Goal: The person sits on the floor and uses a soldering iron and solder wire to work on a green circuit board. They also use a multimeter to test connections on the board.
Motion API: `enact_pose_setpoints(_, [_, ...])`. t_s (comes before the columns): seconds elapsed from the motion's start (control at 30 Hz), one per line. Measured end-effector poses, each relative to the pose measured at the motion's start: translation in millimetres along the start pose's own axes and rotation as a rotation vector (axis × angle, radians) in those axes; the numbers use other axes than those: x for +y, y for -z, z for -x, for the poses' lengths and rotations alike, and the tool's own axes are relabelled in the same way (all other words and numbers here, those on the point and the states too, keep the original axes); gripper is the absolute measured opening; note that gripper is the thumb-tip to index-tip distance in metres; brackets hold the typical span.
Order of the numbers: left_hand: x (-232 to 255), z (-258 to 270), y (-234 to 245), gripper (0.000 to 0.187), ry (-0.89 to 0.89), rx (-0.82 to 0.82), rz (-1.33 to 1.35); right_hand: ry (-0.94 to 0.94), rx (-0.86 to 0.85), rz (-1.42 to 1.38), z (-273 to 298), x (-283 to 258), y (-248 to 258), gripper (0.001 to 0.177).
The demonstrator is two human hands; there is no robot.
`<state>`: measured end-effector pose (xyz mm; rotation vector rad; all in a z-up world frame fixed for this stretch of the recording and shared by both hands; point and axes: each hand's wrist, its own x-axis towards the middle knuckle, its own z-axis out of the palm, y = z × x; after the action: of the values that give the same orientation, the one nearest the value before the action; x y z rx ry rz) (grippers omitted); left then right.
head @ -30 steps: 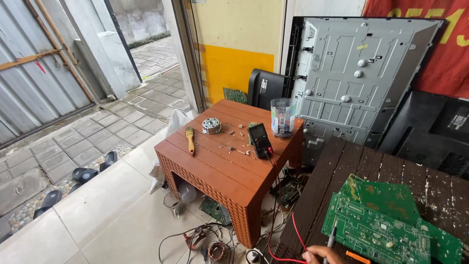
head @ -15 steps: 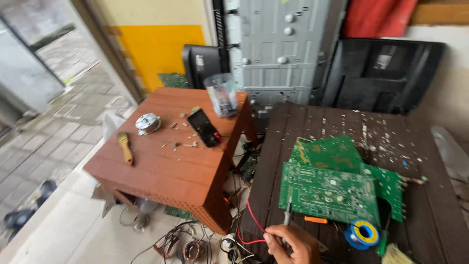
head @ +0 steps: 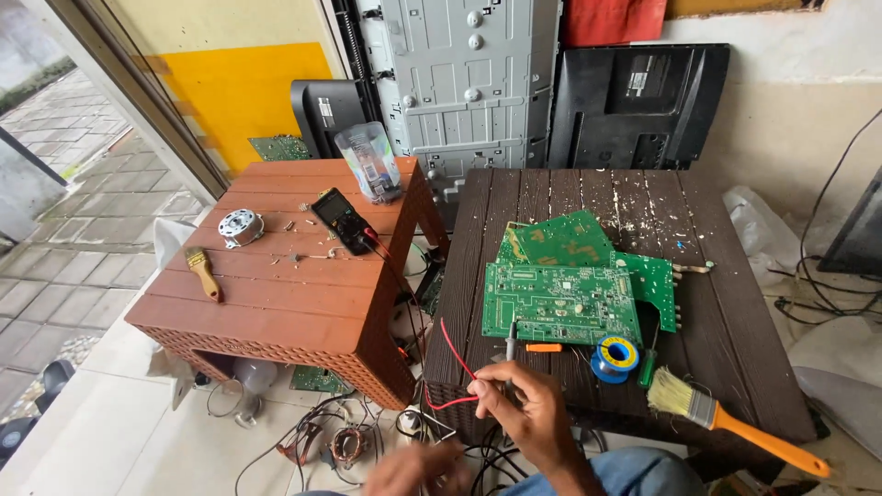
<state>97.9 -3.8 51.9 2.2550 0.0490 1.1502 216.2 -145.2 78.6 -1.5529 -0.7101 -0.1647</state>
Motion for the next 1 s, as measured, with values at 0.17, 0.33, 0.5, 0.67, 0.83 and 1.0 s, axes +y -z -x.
enact_pose_setpoints(0.17, [13,-56,16,0.036,-0.416,0.028,0.055,0.099,-0.022,-0.033,28,-39,6,0.012])
enact_pose_setpoints(0.33, [42,-68,14,0.023,-0.569,-0.028,0.201,-0.017,0.045,-0.058,54,-57,24,0.015])
enact_pose_setpoints(0.5, [54,-73,14,0.032,-0.659,-0.201,0.285,-0.018,-0.019,0.102,57,-78,38,0.008])
enact_pose_setpoints(0.67, [27,-71,-19,0.023,-0.585,-0.112,0.355,0.005,-0.107,0.137,63,-84,60,0.027])
enact_pose_setpoints(0.83, [-5,-93,-49,0.021,-0.202,-0.001,0.554,-0.091,-0.344,-0.27,54,-77,122,0.061])
enact_pose_setpoints(1.0, [0,-132,-66,0.02,-0.124,-0.069,0.659,0.199,0.103,-0.392,36,-49,168,0.057])
